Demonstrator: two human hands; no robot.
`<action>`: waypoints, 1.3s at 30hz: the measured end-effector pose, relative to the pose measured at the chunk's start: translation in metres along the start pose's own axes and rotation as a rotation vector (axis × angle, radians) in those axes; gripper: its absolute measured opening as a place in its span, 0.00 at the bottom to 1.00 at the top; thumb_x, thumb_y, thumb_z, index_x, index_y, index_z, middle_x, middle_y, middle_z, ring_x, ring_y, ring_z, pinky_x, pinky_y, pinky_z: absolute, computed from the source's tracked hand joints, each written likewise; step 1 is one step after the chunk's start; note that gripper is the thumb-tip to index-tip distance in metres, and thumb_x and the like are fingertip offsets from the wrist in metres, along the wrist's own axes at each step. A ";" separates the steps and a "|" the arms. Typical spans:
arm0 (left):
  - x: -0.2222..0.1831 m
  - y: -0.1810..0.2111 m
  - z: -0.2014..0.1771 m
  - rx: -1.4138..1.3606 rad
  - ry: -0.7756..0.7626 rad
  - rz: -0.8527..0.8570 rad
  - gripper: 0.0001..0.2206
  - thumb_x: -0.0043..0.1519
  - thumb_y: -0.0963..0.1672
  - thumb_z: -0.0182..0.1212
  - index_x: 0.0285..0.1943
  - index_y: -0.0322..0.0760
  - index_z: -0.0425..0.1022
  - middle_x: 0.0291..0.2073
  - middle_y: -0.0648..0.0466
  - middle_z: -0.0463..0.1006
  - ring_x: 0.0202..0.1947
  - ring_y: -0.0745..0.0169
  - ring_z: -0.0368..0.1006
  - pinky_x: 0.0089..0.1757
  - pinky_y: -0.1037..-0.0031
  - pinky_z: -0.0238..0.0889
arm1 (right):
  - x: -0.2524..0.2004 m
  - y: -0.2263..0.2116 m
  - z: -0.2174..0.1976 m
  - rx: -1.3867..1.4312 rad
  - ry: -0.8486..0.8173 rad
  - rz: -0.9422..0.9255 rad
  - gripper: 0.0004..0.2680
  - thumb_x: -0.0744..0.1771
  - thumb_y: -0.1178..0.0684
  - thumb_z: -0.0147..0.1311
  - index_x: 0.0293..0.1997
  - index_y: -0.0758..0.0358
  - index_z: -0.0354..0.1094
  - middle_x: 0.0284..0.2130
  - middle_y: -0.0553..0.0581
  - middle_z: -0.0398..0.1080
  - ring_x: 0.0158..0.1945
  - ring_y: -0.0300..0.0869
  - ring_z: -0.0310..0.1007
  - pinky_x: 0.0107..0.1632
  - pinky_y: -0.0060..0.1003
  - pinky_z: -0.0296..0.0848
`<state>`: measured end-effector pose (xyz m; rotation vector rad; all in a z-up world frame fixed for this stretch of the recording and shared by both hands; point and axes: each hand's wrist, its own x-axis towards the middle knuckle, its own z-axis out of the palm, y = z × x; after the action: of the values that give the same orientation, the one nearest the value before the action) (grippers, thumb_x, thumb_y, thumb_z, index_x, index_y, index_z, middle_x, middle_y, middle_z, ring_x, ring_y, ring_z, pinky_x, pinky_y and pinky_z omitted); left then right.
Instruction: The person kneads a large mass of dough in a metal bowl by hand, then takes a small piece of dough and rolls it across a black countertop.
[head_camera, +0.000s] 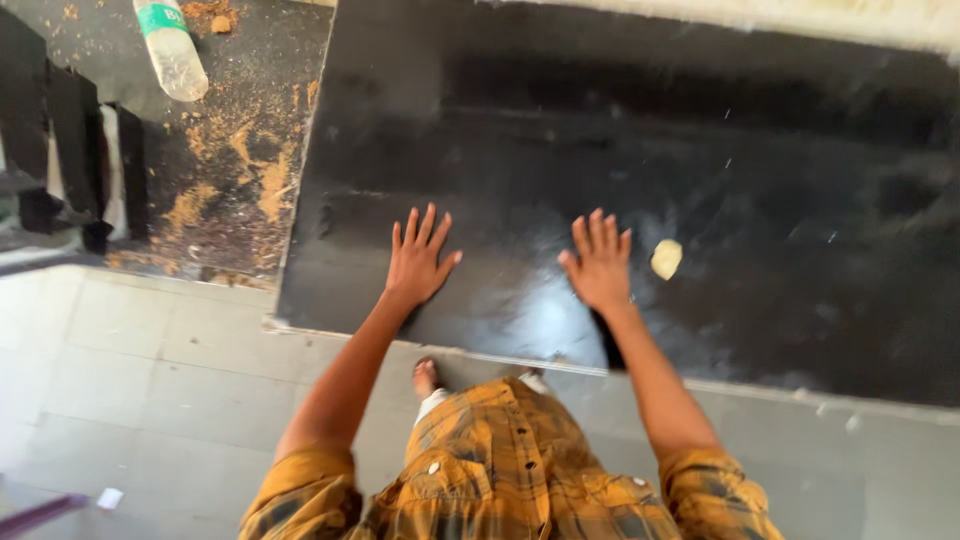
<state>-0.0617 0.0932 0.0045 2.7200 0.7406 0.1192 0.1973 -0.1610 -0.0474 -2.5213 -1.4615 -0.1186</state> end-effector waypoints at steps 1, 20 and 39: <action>0.008 -0.007 0.003 -0.003 0.026 -0.022 0.33 0.66 0.57 0.51 0.78 0.44 0.54 0.78 0.42 0.47 0.76 0.33 0.40 0.67 0.37 0.35 | 0.000 -0.008 0.004 0.001 -0.004 0.101 0.26 0.71 0.37 0.44 0.77 0.61 0.51 0.76 0.69 0.44 0.78 0.65 0.39 0.73 0.70 0.39; 0.034 -0.046 0.013 -0.082 0.000 0.052 0.39 0.64 0.59 0.54 0.80 0.41 0.50 0.78 0.38 0.40 0.77 0.27 0.33 0.67 0.33 0.32 | -0.018 -0.108 0.019 0.090 0.016 0.561 0.28 0.71 0.33 0.43 0.78 0.56 0.48 0.77 0.68 0.38 0.79 0.64 0.33 0.75 0.66 0.31; 0.048 0.027 0.054 -0.071 -0.080 -0.048 0.41 0.65 0.57 0.52 0.80 0.31 0.42 0.76 0.27 0.33 0.76 0.21 0.27 0.65 0.31 0.27 | -0.001 -0.092 -0.009 0.106 -0.063 0.393 0.30 0.68 0.31 0.44 0.76 0.60 0.49 0.75 0.70 0.40 0.78 0.63 0.35 0.74 0.65 0.31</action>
<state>0.0011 0.0805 -0.0381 2.6214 0.7631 0.0249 0.1177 -0.1196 -0.0246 -2.6854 -0.9368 0.1019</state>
